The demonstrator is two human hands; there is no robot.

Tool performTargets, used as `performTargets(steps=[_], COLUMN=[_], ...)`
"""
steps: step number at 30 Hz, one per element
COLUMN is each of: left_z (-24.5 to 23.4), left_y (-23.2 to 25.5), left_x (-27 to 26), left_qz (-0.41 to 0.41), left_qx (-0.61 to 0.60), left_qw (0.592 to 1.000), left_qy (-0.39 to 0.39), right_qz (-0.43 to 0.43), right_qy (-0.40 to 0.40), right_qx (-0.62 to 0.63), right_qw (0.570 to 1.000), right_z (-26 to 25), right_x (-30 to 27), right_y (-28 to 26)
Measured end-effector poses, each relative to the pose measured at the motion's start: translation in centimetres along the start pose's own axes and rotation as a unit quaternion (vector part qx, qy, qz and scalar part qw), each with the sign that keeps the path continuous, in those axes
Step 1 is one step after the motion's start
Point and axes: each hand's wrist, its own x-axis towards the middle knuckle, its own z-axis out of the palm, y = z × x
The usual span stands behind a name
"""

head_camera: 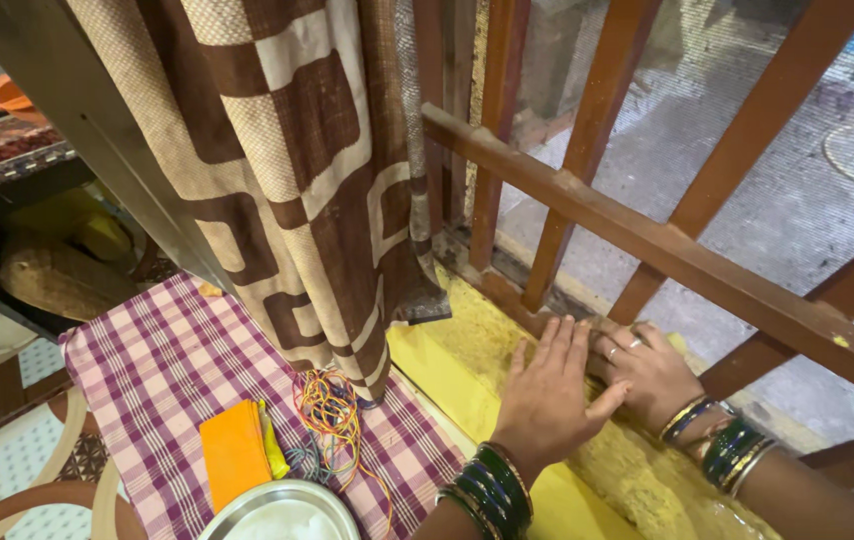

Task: The person wipes the horizontal and vertical bars of a brown metal window grille using a yellow cloth. They periodically dip the cloth into a white bucket of water to rinse it before continuing to wipe the grille and the yellow window sill.

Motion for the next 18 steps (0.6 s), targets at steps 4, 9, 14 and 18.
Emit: performTargets(steps=[4,9,14,18], left_z=[0.1,-0.1,0.7,1.8], left_y=[0.6,2.5,4.8,5.9], left_x=[-0.2,0.1,0.3,0.2], left_qz=[0.025,0.093,0.121,0.124], left_qx=[-0.009,-0.023,-0.031,-0.047], left_qw=[1.0,0.994,0.992,0.991], left_qy=[0.011,0.045,0.03,0.028], right_qz=[0.046,0.049,0.077,0.098], right_qy=[0.019,0.158,0.156,0.145], right_qx=[0.023,0.005,-0.073,-0.153], right_qw=[0.998,0.986,0.982,0.973], right_z=[-3.3,-8.0,-11.2,-11.5], right_x=[-1.7,-5.3,-8.2,-9.1], right_y=[-0.6,-0.8,-1.0,-0.3])
